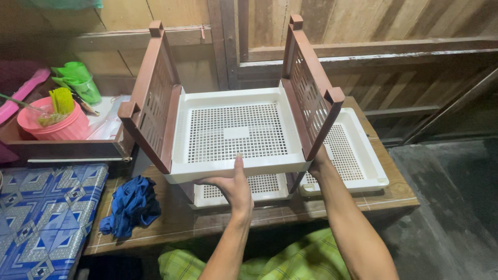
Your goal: The person assembles a three-tier plastic dish rack by attaching brown side panels to white trays and stacking them. They then disassemble the rack by removing the panels and trays, placing the parts on the table.
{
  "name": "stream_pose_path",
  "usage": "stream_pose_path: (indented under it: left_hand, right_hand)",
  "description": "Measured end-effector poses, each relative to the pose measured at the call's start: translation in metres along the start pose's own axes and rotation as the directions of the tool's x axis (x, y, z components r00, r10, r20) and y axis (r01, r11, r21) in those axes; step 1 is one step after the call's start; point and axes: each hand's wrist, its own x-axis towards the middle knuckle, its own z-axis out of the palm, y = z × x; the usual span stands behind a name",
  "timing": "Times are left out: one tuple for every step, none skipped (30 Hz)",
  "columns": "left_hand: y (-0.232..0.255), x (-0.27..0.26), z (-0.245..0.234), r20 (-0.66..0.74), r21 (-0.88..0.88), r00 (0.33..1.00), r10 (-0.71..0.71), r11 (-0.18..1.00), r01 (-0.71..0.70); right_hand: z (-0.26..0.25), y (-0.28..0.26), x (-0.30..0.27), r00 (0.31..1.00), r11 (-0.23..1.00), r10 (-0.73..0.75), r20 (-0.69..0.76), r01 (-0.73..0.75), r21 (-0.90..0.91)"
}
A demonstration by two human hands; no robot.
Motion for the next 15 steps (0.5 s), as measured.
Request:
stream_pose_path:
  left_hand:
    - [-0.002, 0.001, -0.003, 0.021, -0.067, 0.999, -0.039, 0.997, 0.040]
    - [-0.002, 0.003, -0.007, 0.039, -0.075, 0.999, -0.028, 0.997, 0.031]
    - [-0.002, 0.007, -0.011, 0.056, -0.084, 0.998, -0.014, 0.996, 0.019]
    - [0.000, 0.012, -0.015, 0.072, -0.094, 0.997, 0.001, 0.996, 0.006]
    - [0.002, 0.016, -0.019, 0.096, -0.130, 0.995, -0.003, 0.991, 0.015]
    - [0.004, 0.021, -0.023, 0.121, -0.165, 0.993, -0.005, 0.986, 0.025]
    - [0.005, 0.026, -0.028, 0.145, -0.202, 0.989, -0.006, 0.979, 0.035]
    - [0.007, 0.032, -0.033, 0.161, -0.197, 0.987, -0.024, 0.979, 0.056]
    - [0.010, 0.039, -0.039, 0.179, -0.192, 0.983, -0.043, 0.978, 0.077]
    - [0.012, 0.047, -0.044, 0.197, -0.186, 0.979, -0.061, 0.978, 0.099]
    - [0.013, 0.055, -0.049, 0.202, -0.182, 0.977, -0.074, 0.977, 0.112]
    - [0.014, 0.062, -0.054, 0.208, -0.178, 0.974, -0.087, 0.976, 0.125]
    - [0.014, 0.068, -0.059, 0.215, -0.171, 0.971, -0.103, 0.975, 0.141]
    - [0.014, 0.071, -0.065, 0.238, -0.178, 0.963, -0.125, 0.969, 0.170]
    - [0.014, 0.075, -0.069, 0.263, -0.184, 0.954, -0.144, 0.963, 0.196]
  right_hand:
    - [0.004, 0.000, -0.007, 1.000, 1.000, 0.001, 0.001, -0.001, -0.004]
    - [0.008, 0.000, -0.014, 1.000, 1.000, 0.002, 0.003, -0.002, -0.009]
    - [0.014, -0.001, -0.019, 1.000, 1.000, -0.003, -0.013, 0.003, -0.027]
    - [0.019, -0.001, -0.026, 1.000, 0.999, -0.009, -0.028, 0.007, -0.046]
    - [0.024, -0.001, -0.032, 0.999, 0.998, -0.013, -0.042, 0.011, -0.066]
    - [0.029, 0.000, -0.039, 0.999, 0.995, -0.037, -0.023, 0.035, -0.091]
    - [0.033, 0.002, -0.047, 0.998, 0.991, -0.061, -0.003, 0.060, -0.117]
    - [0.036, 0.003, -0.052, 0.996, 0.986, -0.085, 0.018, 0.086, -0.142]
    - [0.037, 0.003, -0.055, 0.998, 0.981, -0.055, -0.011, 0.052, -0.189]
    - [0.037, 0.003, -0.058, 0.999, 0.972, -0.027, -0.042, 0.016, -0.235]
    - [0.036, 0.003, -0.057, 0.997, 0.960, 0.000, -0.071, -0.020, -0.280]
    - [0.034, 0.001, -0.051, 0.996, 0.956, -0.026, -0.089, -0.002, -0.295]
    - [0.030, -0.002, -0.041, 0.993, 0.951, -0.049, -0.109, 0.013, -0.308]
    - [0.024, -0.005, -0.030, 0.989, 0.946, -0.073, -0.129, 0.028, -0.322]
    - [0.020, -0.008, -0.017, 0.988, 0.942, -0.113, -0.101, 0.074, -0.326]
